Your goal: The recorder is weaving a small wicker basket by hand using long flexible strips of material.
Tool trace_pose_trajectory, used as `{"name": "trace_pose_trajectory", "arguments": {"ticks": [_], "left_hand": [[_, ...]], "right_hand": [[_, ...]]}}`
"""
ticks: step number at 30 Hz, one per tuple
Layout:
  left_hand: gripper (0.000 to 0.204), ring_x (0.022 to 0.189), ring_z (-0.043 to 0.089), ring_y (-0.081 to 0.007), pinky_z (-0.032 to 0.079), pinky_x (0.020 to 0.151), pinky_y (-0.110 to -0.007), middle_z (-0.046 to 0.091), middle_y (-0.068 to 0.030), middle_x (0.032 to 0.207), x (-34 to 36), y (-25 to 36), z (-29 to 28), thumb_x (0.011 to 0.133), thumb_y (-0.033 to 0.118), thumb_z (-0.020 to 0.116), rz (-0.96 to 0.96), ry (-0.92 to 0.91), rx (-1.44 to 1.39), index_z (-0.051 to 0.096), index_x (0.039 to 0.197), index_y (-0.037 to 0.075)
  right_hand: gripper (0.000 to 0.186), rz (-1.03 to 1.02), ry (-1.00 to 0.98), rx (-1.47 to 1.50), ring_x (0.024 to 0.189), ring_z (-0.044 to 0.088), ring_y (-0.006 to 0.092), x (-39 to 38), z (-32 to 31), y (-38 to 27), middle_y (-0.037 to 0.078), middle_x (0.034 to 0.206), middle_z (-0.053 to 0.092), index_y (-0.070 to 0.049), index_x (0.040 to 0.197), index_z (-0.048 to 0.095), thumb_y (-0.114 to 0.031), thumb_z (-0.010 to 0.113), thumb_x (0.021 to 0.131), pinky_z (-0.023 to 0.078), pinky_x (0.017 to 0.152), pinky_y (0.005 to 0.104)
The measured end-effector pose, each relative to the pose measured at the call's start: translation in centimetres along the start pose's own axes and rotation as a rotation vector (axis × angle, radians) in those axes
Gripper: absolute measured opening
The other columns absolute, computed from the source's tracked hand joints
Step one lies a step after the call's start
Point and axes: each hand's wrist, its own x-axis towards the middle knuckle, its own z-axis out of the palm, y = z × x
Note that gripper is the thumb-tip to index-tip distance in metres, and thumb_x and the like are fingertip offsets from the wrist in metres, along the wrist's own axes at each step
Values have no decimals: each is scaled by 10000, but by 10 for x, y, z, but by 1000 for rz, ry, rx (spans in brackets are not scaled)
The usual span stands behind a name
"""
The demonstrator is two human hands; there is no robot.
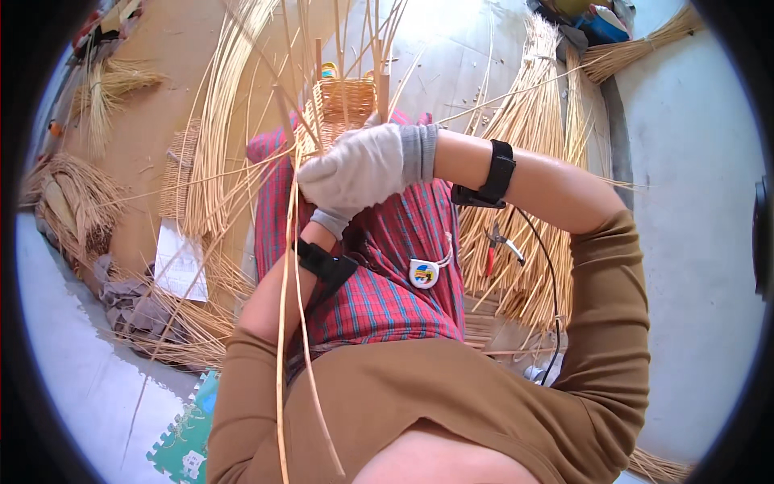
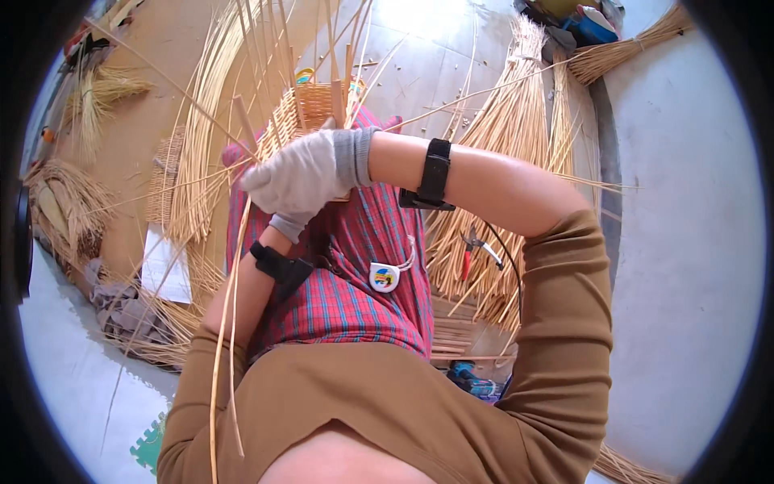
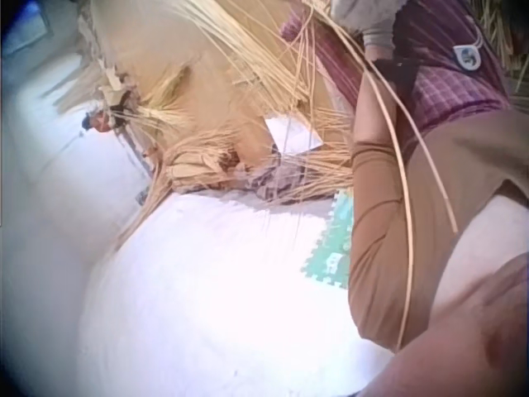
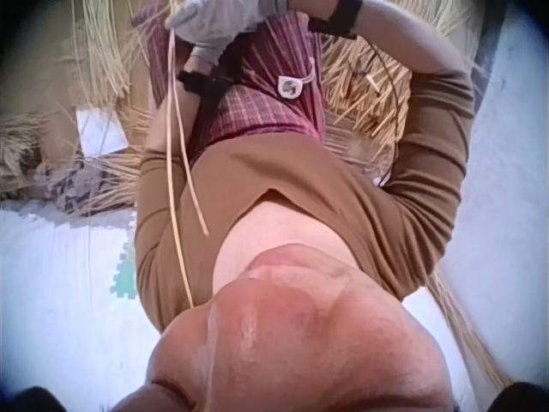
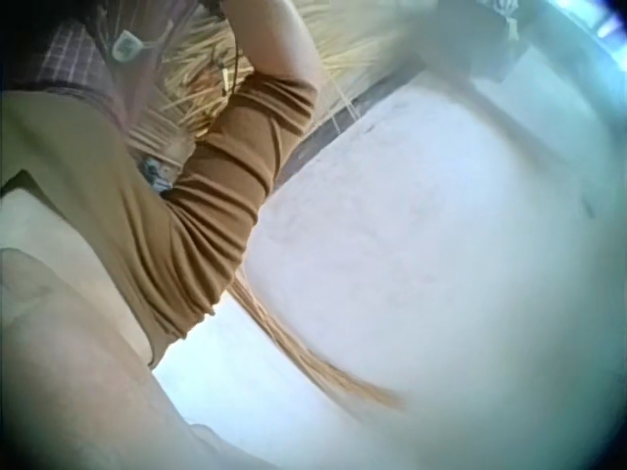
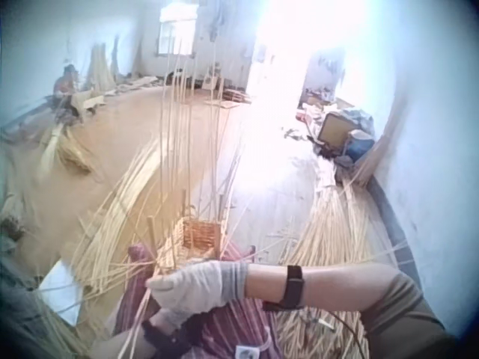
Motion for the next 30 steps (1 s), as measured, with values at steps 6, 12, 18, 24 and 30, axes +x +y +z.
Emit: {"name": "trace_pose_trajectory", "arguments": {"ticks": [6, 12, 18, 24, 30], "left_hand": [[260, 865, 619, -89, 503, 771, -248, 688, -22, 985, -13, -23, -7, 1104, 291, 476, -402, 269, -763, 642, 1117, 91], [219, 630, 532, -34, 430, 556, -203, 645, 4, 827, 3, -7, 8, 1102, 266, 488, -472, 278, -597, 623, 1058, 99], [186, 632, 525, -41, 442, 510, -196, 562, 6, 774, 51, 15, 7, 1096, 198, 485, -430, 295, -527, 602, 1100, 54], [236, 741, 591, -169, 509, 665, -314, 590, -79, 876, 76, 49, 21, 1042, 229, 589, -139, 192, -226, 594, 1177, 36], [572, 1014, 668, -334, 531, 902, -401, 662, -223, 1107, 113, 31, 32, 966, 344, 692, -123, 61, 39, 514, 1394, 9]], "right_hand": [[299, 1054, 498, 463, 909, 683, 277, -35, 31, 11, 178, 974, 709, -32, 1161, 639, -282, 591, 1005, 527, 871, 418], [506, 1278, 136, 416, 831, 664, 324, -40, 55, 8, 184, 856, 681, 7, 969, 641, -382, 872, 741, 516, 777, 417], [458, 1239, 207, 514, 749, 603, 275, -50, 55, 5, 127, 787, 614, -20, 931, 608, -352, 870, 755, 500, 717, 403], [343, 1065, 307, 106, 967, 660, 386, -63, 99, 12, 208, 1008, 672, -30, 1058, 619, -270, 736, 842, 540, 787, 476], [350, 1456, 397, 138, 895, 706, 346, -16, 126, -11, 197, 1041, 686, -76, 1096, 630, -347, 686, 882, 560, 670, 475]]}}
